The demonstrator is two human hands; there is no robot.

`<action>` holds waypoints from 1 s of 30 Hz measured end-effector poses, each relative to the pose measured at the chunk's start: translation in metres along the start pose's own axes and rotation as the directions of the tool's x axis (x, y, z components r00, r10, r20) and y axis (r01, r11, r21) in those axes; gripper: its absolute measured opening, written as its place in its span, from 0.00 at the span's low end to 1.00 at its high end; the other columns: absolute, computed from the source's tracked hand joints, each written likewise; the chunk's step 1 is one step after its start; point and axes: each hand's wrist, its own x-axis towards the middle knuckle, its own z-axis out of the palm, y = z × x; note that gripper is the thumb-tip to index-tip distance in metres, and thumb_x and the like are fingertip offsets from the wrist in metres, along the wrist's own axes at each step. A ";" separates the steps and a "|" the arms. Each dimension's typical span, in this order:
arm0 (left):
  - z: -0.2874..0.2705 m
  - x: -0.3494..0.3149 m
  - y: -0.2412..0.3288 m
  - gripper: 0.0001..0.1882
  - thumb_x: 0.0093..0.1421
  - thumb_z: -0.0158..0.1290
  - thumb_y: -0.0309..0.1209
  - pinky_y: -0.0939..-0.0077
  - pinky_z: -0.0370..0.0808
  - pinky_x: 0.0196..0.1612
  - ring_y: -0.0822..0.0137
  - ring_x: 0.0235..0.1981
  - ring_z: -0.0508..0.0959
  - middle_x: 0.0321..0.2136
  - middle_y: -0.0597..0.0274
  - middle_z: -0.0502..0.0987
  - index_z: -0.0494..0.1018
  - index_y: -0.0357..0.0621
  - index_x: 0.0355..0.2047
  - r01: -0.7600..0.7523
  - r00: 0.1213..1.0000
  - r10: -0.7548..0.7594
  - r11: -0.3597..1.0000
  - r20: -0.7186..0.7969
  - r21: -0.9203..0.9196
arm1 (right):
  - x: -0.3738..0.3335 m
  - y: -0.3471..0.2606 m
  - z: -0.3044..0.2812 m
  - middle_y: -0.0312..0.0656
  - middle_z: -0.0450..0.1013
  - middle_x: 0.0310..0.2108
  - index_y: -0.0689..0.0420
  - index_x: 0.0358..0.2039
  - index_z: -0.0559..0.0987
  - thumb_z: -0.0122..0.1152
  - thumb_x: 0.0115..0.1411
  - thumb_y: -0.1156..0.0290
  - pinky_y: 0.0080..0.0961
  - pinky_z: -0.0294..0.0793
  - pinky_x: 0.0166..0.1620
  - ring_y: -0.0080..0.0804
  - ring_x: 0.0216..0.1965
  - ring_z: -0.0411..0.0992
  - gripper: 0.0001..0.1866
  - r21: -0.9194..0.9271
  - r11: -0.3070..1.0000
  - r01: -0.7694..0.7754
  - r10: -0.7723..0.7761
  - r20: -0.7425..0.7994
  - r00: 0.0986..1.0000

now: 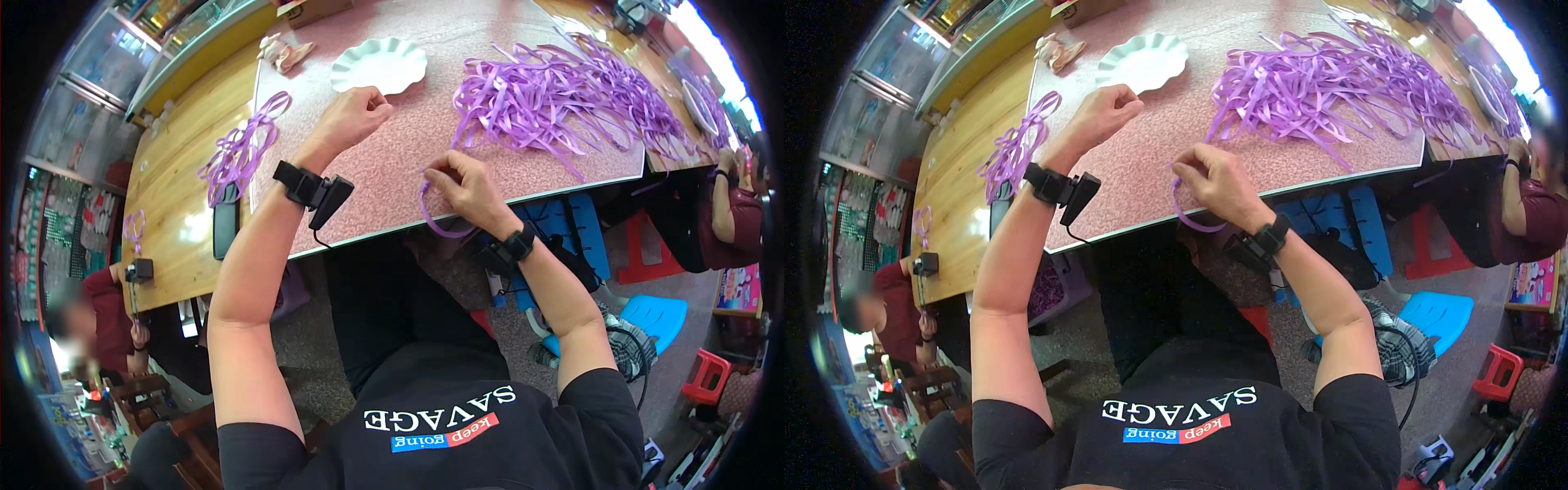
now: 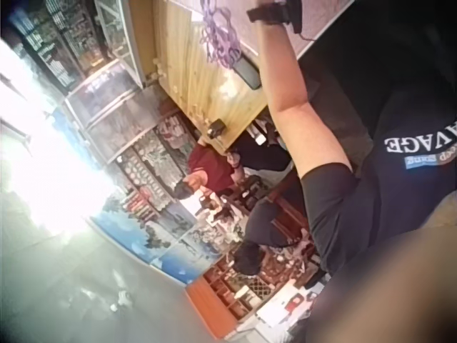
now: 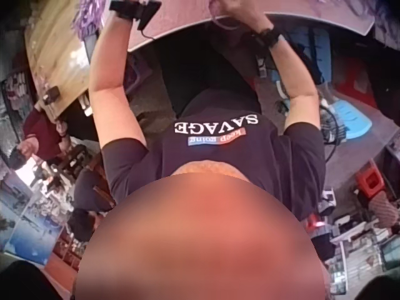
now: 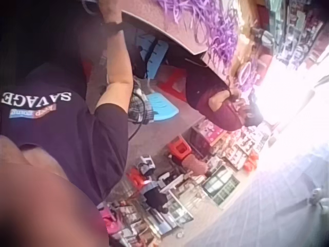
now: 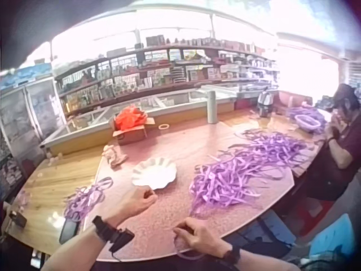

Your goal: Tie loops or knots in several purple plastic strips at a table.

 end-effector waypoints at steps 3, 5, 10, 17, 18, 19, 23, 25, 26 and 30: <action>0.011 0.021 0.007 0.16 0.58 0.56 0.38 0.69 0.74 0.33 0.65 0.28 0.78 0.25 0.52 0.80 0.78 0.33 0.34 -0.042 0.997 0.039 0.998 0.059 0.046 | -0.003 0.000 0.000 0.42 0.77 0.28 0.64 0.37 0.80 0.63 0.62 0.71 0.23 0.72 0.33 0.24 0.28 0.73 0.09 0.023 1.000 -0.008 0.008 0.005 1.000; 0.021 0.036 0.015 0.17 0.58 0.56 0.38 0.71 0.73 0.33 0.69 0.27 0.76 0.24 0.55 0.78 0.78 0.34 0.35 -0.068 0.994 0.064 0.997 0.087 0.040 | -0.003 0.001 0.001 0.34 0.74 0.24 0.63 0.36 0.80 0.64 0.62 0.72 0.18 0.66 0.26 0.15 0.23 0.67 0.07 0.006 0.998 0.067 -0.067 -0.017 0.998; 0.048 0.075 0.034 0.16 0.58 0.54 0.38 0.69 0.73 0.33 0.67 0.26 0.77 0.23 0.55 0.79 0.79 0.35 0.35 -0.165 0.983 0.154 0.980 0.097 0.110 | -0.003 0.003 -0.002 0.36 0.74 0.25 0.63 0.35 0.79 0.64 0.61 0.74 0.21 0.67 0.28 0.18 0.25 0.68 0.06 0.022 0.993 0.117 -0.117 -0.014 0.993; 0.072 0.117 0.052 0.16 0.55 0.54 0.39 0.62 0.76 0.44 0.51 0.37 0.81 0.32 0.47 0.82 0.80 0.38 0.32 -0.111 0.989 0.096 0.986 0.116 0.124 | -0.002 0.005 -0.005 0.47 0.75 0.28 0.63 0.33 0.78 0.64 0.59 0.74 0.31 0.74 0.35 0.36 0.30 0.76 0.06 0.051 0.988 0.148 -0.147 -0.015 0.989; 0.072 0.119 0.054 0.16 0.54 0.54 0.39 0.62 0.76 0.43 0.51 0.37 0.82 0.32 0.46 0.82 0.80 0.37 0.32 -0.146 0.983 0.130 0.981 0.131 0.125 | -0.002 0.006 -0.005 0.47 0.75 0.28 0.63 0.33 0.78 0.64 0.59 0.74 0.31 0.74 0.35 0.36 0.30 0.76 0.06 0.055 0.989 0.139 -0.138 -0.019 0.990; 0.073 0.119 0.056 0.17 0.54 0.54 0.40 0.62 0.76 0.43 0.51 0.36 0.82 0.31 0.46 0.82 0.80 0.37 0.31 -0.139 0.979 0.116 0.981 0.167 0.136 | -0.002 0.007 -0.005 0.45 0.75 0.28 0.63 0.33 0.78 0.64 0.58 0.74 0.29 0.73 0.34 0.33 0.30 0.75 0.06 0.066 0.985 0.157 -0.156 -0.020 0.988; 0.070 0.106 0.069 0.21 0.58 0.55 0.46 0.63 0.77 0.34 0.56 0.26 0.81 0.24 0.48 0.80 0.79 0.36 0.28 -0.151 0.941 0.092 0.975 0.325 0.163 | -0.002 0.013 -0.007 0.43 0.76 0.28 0.61 0.33 0.78 0.65 0.57 0.74 0.28 0.72 0.33 0.32 0.29 0.75 0.06 0.077 0.963 0.257 -0.258 0.011 0.966; 0.065 0.091 0.073 0.26 0.63 0.53 0.51 0.74 0.68 0.23 0.72 0.18 0.73 0.17 0.60 0.77 0.77 0.39 0.23 -0.148 0.879 0.073 0.981 0.471 0.125 | -0.002 0.015 -0.009 0.42 0.76 0.28 0.61 0.33 0.78 0.65 0.56 0.74 0.28 0.72 0.33 0.32 0.29 0.75 0.05 0.087 0.950 0.299 -0.304 0.049 0.951; 0.062 0.081 0.073 0.28 0.63 0.53 0.53 0.74 0.69 0.23 0.72 0.18 0.73 0.16 0.61 0.76 0.77 0.38 0.21 -0.136 0.844 0.023 0.976 0.535 0.172 | -0.002 0.015 -0.010 0.41 0.76 0.28 0.61 0.32 0.79 0.65 0.56 0.74 0.28 0.72 0.33 0.32 0.29 0.75 0.05 0.093 0.931 0.353 -0.361 0.092 0.928; 0.058 0.052 0.070 0.30 0.62 0.53 0.54 0.71 0.74 0.25 0.66 0.19 0.78 0.15 0.57 0.76 0.78 0.35 0.21 -0.170 0.760 -0.057 0.944 0.647 0.282 | -0.005 0.013 -0.013 0.40 0.76 0.27 0.61 0.31 0.79 0.64 0.56 0.73 0.26 0.71 0.33 0.29 0.29 0.75 0.05 0.197 0.932 0.303 -0.339 0.187 0.922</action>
